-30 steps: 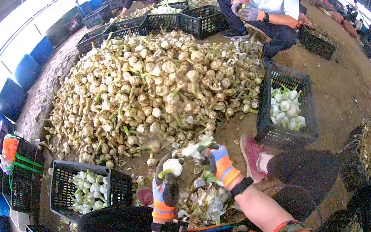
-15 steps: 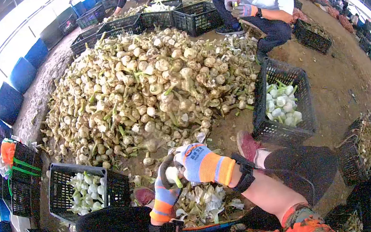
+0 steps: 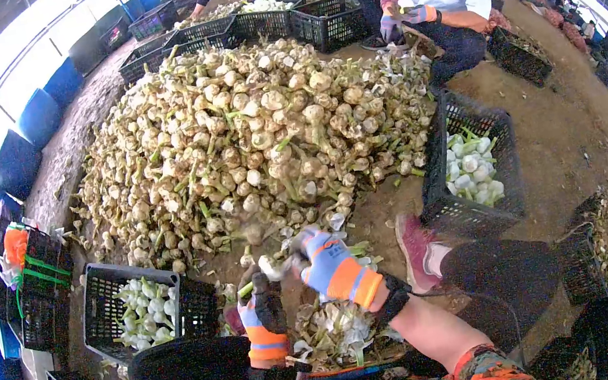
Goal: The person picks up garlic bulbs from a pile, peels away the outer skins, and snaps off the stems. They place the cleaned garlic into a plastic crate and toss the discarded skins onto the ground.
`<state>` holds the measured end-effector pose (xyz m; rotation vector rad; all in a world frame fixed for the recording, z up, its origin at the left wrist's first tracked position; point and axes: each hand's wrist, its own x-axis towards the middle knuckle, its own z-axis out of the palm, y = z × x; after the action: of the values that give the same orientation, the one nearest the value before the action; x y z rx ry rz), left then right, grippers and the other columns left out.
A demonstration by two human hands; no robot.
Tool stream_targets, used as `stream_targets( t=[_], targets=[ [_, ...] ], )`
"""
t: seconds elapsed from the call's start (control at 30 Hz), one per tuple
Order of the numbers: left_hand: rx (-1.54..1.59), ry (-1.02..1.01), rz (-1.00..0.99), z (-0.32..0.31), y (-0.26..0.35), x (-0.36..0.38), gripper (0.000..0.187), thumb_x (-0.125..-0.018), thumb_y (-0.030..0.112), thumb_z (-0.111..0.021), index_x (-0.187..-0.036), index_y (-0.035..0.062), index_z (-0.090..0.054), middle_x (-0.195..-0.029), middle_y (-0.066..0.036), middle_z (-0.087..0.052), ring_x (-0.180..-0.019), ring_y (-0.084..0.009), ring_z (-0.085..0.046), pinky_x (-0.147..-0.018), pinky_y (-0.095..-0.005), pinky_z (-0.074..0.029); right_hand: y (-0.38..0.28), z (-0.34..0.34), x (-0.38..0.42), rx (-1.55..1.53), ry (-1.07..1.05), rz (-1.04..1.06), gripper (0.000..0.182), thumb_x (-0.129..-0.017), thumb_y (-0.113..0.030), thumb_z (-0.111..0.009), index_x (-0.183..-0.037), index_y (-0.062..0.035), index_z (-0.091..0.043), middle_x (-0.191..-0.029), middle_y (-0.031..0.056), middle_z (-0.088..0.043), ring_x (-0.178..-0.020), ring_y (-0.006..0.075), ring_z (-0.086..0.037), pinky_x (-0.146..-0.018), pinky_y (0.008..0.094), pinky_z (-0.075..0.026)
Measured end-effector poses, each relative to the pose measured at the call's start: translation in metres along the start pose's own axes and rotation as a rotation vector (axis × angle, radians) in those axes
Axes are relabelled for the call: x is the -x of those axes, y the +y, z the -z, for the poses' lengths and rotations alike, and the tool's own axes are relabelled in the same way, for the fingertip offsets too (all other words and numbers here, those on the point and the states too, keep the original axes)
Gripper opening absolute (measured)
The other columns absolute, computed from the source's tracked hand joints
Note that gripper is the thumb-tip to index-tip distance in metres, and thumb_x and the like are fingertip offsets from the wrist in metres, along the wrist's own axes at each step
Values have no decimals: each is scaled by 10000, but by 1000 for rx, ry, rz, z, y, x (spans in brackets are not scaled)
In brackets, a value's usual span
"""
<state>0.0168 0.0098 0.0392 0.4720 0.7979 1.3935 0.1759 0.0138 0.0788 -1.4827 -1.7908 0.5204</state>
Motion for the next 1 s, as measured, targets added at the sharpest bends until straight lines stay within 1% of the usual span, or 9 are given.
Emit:
stream_targets(
  t=[0.33, 0.4, 0.43, 0.53, 0.6, 0.7, 0.83, 0.9, 1.0],
  targets=[
    [-121, -59, 38, 5, -10, -13, 280, -880, 156, -536, -1106, -8, -527, -1040, -101, -589, -909, -175, -577, -793, -290, -477, 68, -51, 8, 69, 120, -341, 445, -646, -114, -626, -1050, 38, -516, -999, 184, -563, -859, 334, -566, -760, 379, -463],
    [-101, -52, 40, 16, -14, -20, 275, -880, 160, -535, -1101, -4, -526, -1046, -102, -587, -917, -174, -575, -791, -286, -478, 61, -43, 8, -1312, -42, -521, 466, -653, 4, -590, -1107, 32, -487, -1001, 138, -571, -862, 244, -579, -763, 331, -462],
    [-76, -52, 41, 20, -16, -22, 270, -880, 163, -534, -1096, 1, -525, -1051, -102, -584, -925, -173, -573, -788, -282, -480, 30, -27, 0, -1205, -92, -469, 284, -735, -4, -612, -1010, -2, -544, -989, 84, -583, -882, 128, -563, -750, 256, -466],
    [-55, -33, 110, 23, -18, -24, 293, -882, 169, -530, -1106, -20, -510, -1056, -109, -580, -932, -180, -572, -780, -282, -485, 29, -39, -1, -666, -29, -181, 238, -727, 32, -610, -959, -9, -576, -955, 68, -595, -851, 122, -568, -745, 254, -471],
    [5, -30, 164, 23, -16, -23, 260, -874, 140, -537, -1095, 5, -513, -1060, -112, -577, -931, -191, -576, -791, -297, -492, 29, -41, 0, -687, -15, -281, 218, -727, 15, -632, -937, -11, -580, -888, 54, -606, -816, 116, -573, -734, 252, -475],
    [128, -38, 230, 25, -10, -21, 242, -867, 111, -538, -1093, 31, -505, -1072, -122, -570, -945, -221, -576, -821, -334, -492, 35, -49, 0, -1317, 68, -599, 175, -786, -34, -610, -955, -35, -566, -832, 60, -603, -783, 129, -581, -697, 268, -492],
    [267, -26, 196, 43, -12, -24, 301, -862, 118, -534, -1150, 48, -481, -1130, -120, -546, -1014, -265, -547, -873, -399, -467, 59, -62, 0, -1913, 122, -684, 194, -806, -56, -540, -998, -45, -569, -813, 56, -595, -706, 189, -574, -682, 348, -494],
    [390, 5, 217, 38, -2, -23, 350, -857, 134, -539, -1192, 60, -469, -1176, -110, -522, -1049, -259, -529, -901, -428, -443, 137, -105, 22, -1561, 90, -596, 219, -775, -44, -542, -991, -32, -576, -821, 78, -606, -720, 198, -581, -691, 352, -491],
    [294, 44, 79, 64, 2, -40, 381, -901, 226, -459, -1230, 35, -450, -1202, -119, -519, -1051, -231, -531, -852, -362, -462, 122, -71, 22, -169, -573, -488, 284, -701, -73, -547, -972, -6, -595, -879, 170, -631, -796, 264, -611, -737, 351, -482]
  ],
)
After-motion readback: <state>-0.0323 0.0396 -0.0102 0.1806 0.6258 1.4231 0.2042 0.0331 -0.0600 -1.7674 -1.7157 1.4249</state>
